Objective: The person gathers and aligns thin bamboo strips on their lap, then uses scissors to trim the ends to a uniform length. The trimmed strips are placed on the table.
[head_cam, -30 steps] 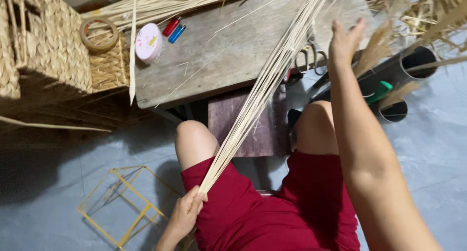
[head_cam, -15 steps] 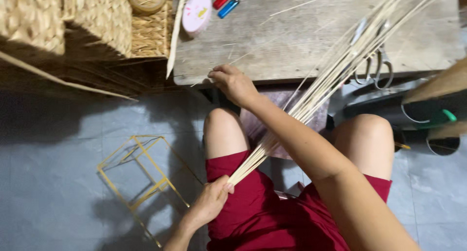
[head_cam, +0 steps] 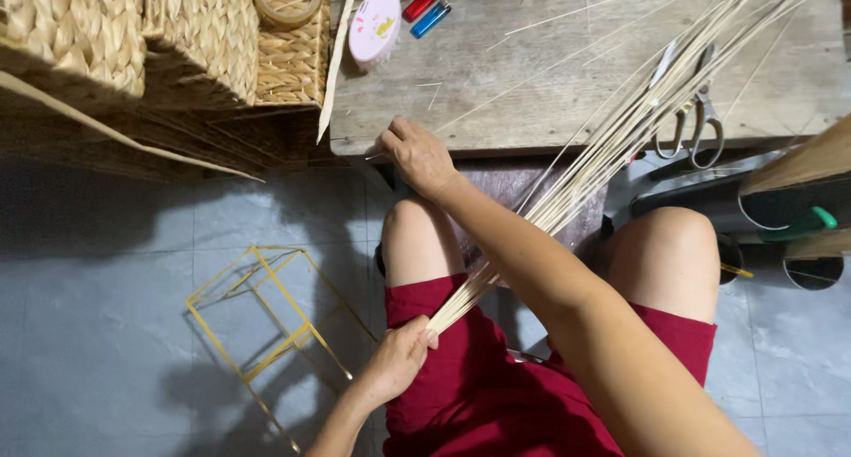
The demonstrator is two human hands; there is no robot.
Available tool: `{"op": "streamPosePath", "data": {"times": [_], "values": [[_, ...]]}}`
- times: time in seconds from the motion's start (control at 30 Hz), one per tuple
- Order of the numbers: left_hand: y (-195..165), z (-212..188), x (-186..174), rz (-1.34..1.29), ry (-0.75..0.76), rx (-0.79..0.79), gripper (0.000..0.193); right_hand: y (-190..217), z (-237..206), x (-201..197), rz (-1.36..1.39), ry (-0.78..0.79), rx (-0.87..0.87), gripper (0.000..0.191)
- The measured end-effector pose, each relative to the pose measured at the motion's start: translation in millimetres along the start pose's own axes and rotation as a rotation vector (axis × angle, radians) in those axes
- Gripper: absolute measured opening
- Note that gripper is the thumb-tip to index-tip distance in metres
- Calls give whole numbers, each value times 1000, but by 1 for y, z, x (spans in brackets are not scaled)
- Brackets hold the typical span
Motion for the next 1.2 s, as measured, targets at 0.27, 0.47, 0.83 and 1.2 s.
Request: {"op": "streamPosePath", "data": {"times": [0.27,0.47,0.83,1.2], "values": [[29,5,2,-154,33,63,26,38,-63,-139,496,-123,108,16],[15,25,-4,-384,88,-251,33,51,-195,-234,723,93,165,22],[-55,48,-8,-797,190,-91,24,-11,-313,-214,1242,-210,827,57],[-62,62,2,-630,117,-29,23,4,-301,-202,1486,195,1133,30]]}}
Point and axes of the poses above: each hand's wrist, its own z-axis towards the middle knuckle, its own x-axis out of the palm, y = z × x, the point moved 3 cm from there along z, towards the middle knuckle, and after that the axes turned 14 degrees about x, right-handed, at the moved point
